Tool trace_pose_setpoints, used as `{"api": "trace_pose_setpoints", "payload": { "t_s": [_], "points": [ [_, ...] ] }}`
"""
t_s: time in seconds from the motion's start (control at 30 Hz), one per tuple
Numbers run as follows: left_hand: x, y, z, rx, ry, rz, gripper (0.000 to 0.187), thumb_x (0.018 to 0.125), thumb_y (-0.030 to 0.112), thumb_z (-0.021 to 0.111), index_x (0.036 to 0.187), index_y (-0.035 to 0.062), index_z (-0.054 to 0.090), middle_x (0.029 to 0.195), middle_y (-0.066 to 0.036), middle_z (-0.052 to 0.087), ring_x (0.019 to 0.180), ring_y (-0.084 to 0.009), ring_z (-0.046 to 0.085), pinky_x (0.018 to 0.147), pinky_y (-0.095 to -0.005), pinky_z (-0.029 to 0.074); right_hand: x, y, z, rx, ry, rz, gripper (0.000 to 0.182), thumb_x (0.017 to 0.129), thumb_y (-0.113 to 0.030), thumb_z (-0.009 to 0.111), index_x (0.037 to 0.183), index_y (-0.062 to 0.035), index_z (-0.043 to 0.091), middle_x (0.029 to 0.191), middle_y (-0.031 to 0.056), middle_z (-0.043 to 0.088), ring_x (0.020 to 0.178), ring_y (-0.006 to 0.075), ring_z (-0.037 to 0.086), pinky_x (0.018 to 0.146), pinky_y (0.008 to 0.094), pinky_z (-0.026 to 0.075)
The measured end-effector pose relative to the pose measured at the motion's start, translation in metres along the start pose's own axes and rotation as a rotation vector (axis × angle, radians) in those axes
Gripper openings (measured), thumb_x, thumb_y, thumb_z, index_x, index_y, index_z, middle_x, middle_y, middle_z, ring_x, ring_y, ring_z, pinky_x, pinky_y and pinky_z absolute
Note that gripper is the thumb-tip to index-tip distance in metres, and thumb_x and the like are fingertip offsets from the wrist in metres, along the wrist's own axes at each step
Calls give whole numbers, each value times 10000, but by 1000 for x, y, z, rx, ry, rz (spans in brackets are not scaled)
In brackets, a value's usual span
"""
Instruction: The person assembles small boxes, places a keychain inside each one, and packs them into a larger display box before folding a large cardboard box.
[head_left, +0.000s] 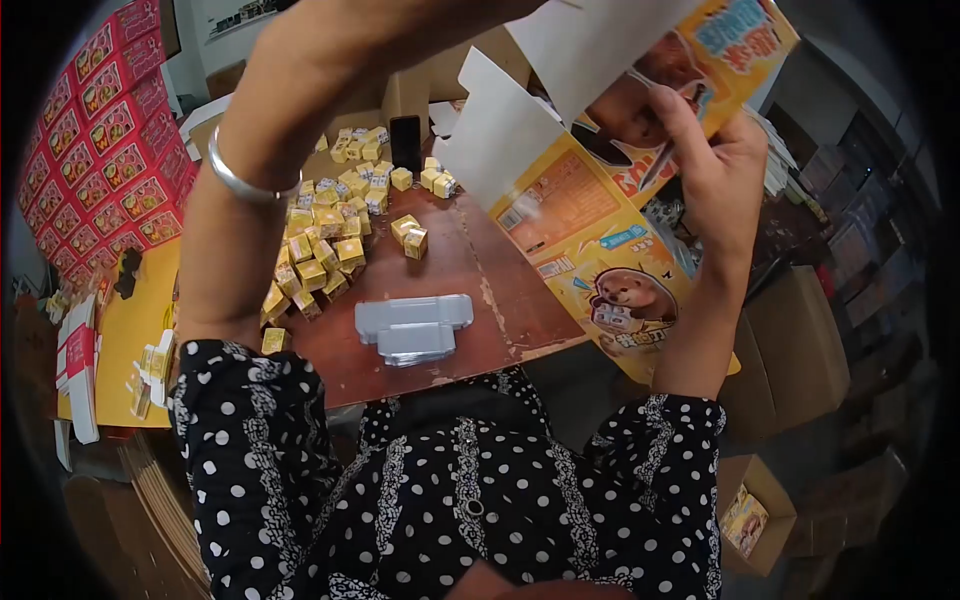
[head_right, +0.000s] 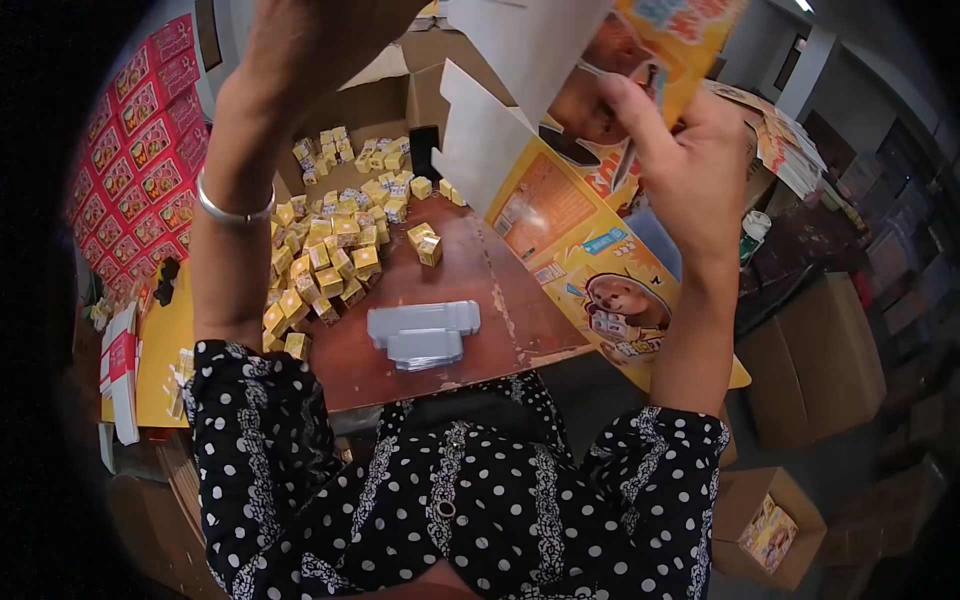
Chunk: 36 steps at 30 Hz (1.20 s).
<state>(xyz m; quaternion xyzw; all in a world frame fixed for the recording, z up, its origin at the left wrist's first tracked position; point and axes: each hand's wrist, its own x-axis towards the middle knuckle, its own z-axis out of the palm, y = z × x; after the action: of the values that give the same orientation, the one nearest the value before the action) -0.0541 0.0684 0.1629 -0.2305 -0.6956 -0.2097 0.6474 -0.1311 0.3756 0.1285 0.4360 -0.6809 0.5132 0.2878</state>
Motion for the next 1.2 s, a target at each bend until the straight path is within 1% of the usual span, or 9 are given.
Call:
{"api": "trace_pose_setpoints", "payload": {
  "t_s": [0.13, 0.33, 0.57, 0.7, 0.83, 0.93, 1.1, 1.13, 1.2],
  "points": [
    [-23, 92, 2, -213, 194, 13, 217, 1005, 171, 597, 1154, 19, 640, 966, -110, 738, 877, -237, 726, 797, -373, 562, -19, -3, -41, 229, 176, 56, 190, 983, -177, 699, 869, -25, 694, 697, -62, 609, 549, 1, 470, 497, 199, 353],
    [-138, 67, 32, -184, 59, -732, 708, 928, 290, 730, 1468, -12, 385, 1461, -248, 475, 1372, -350, 468, 1116, -462, 380, -38, 25, -87, 480, 238, 75, 141, 1023, -160, 630, 1057, -42, 699, 918, 1, 721, 641, 26, 621, 482, 183, 421],
    [-161, 66, 72, -1073, 224, -1043, 302, 994, 110, 663, 1234, -58, 588, 1041, -82, 715, 953, -123, 676, 843, -252, 552, -49, 47, -134, 749, 55, 119, 261, 1004, -168, 665, 1203, -2, 636, 1090, 72, 703, 850, 95, 678, 696, 229, 556],
    [-141, 94, 86, -1018, 296, -948, 187, 1000, 111, 661, 1107, -42, 652, 987, -40, 696, 886, -68, 650, 768, -203, 537, -40, -17, -134, -627, 816, -67, 570, 942, -105, 716, 1447, -2, 472, 1366, 166, 574, 1250, 249, 562, 1091, 394, 429],
    [-120, 115, 111, -926, 196, -900, 190, 1005, 120, 658, 1117, -33, 659, 975, -27, 693, 864, -47, 627, 740, -190, 517, -6, -66, -91, -988, 2, -593, 576, 825, -65, 763, 1365, -19, 569, 1307, 158, 620, 1229, 329, 577, 1065, 392, 447],
    [-125, 149, 115, -867, 105, -837, 181, 999, 105, 666, 1118, -31, 666, 968, -16, 691, 874, -35, 611, 740, -185, 504, -33, -64, -68, -769, -308, -309, 398, 821, -29, 757, 1209, -23, 670, 1074, 132, 690, 1001, 288, 660, 885, 367, 532],
    [-131, 141, 108, -911, -239, -755, 381, 1070, 330, 550, 1127, -24, 680, 958, -24, 700, 880, -24, 602, 761, -201, 503, -44, -48, -88, -509, -394, -127, 188, 800, -60, 776, 938, 3, 666, 926, 113, 663, 830, 276, 645, 718, 339, 520],
    [-131, 136, 110, -1456, -327, -1157, 651, 1076, 556, 384, 1104, -12, 700, 957, -14, 695, 860, -41, 599, 771, -217, 494, -42, -50, -96, -411, -411, -88, 163, 799, -45, 773, 867, 22, 642, 902, 112, 647, 802, 263, 631, 693, 333, 507],
    [-155, 116, 129, -1367, -621, -1213, 735, 1052, 629, 335, 1105, -4, 704, 954, -21, 690, 865, -69, 600, 779, -238, 494, -43, -52, -110, -393, -412, -103, 186, 782, -25, 773, 851, 44, 614, 878, 104, 625, 824, 250, 606, 713, 326, 488]
  ]
}}
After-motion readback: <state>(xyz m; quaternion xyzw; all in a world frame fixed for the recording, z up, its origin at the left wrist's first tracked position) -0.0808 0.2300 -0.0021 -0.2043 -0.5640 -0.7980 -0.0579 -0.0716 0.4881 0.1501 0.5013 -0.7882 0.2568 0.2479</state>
